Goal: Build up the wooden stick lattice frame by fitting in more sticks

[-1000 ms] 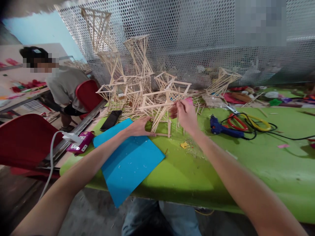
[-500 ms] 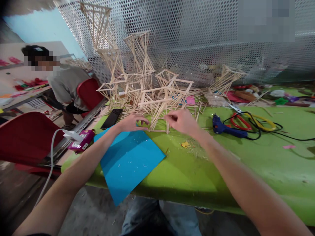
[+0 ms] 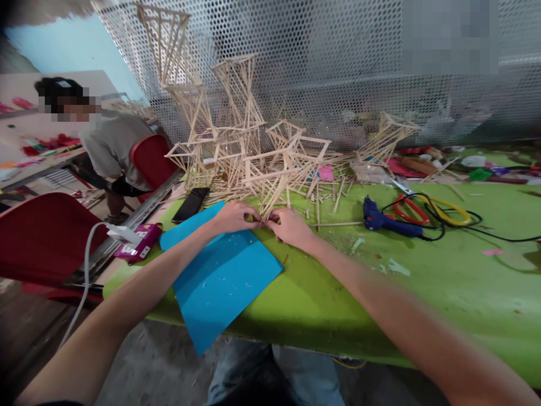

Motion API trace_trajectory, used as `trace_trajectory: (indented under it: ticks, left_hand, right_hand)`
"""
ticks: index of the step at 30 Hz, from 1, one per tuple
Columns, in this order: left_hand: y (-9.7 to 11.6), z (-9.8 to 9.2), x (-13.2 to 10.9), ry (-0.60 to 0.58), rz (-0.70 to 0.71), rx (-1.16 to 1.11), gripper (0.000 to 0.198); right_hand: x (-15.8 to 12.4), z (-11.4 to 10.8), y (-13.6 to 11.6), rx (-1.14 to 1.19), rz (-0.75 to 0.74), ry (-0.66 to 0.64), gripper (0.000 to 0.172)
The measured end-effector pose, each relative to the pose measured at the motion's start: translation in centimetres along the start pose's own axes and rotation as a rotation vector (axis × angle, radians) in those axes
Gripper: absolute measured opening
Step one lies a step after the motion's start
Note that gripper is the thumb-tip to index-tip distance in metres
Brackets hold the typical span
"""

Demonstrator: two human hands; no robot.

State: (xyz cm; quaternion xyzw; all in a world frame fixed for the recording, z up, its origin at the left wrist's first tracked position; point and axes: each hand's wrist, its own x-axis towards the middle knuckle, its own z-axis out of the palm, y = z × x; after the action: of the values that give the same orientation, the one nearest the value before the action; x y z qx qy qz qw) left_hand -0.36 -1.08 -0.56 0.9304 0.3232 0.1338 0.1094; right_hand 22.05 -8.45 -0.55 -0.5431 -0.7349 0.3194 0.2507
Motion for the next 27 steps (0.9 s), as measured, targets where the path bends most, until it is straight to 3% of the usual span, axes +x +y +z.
trace_trajectory:
  ticks: [16, 22, 27]
  left_hand:
    - [-0.2, 0.6, 0.1, 0.010, -0.052, -0.060, 0.028]
    - [0.1, 0.3, 0.1, -0.008, -0.027, -0.045, 0.032]
    - [-1.3, -0.3, -0.2, -0.004, 0.031, 0.032, 0.034]
  right_hand:
    - [0.6, -0.3, -0.2, -0.157, -0.041, -0.037, 0.022]
    - [0.0, -1.5, 0.5, 0.001, 0.001, -0.141, 0.019]
    - [-0.7, -1.9, 0.1, 0.295, 0.102, -0.256, 0.010]
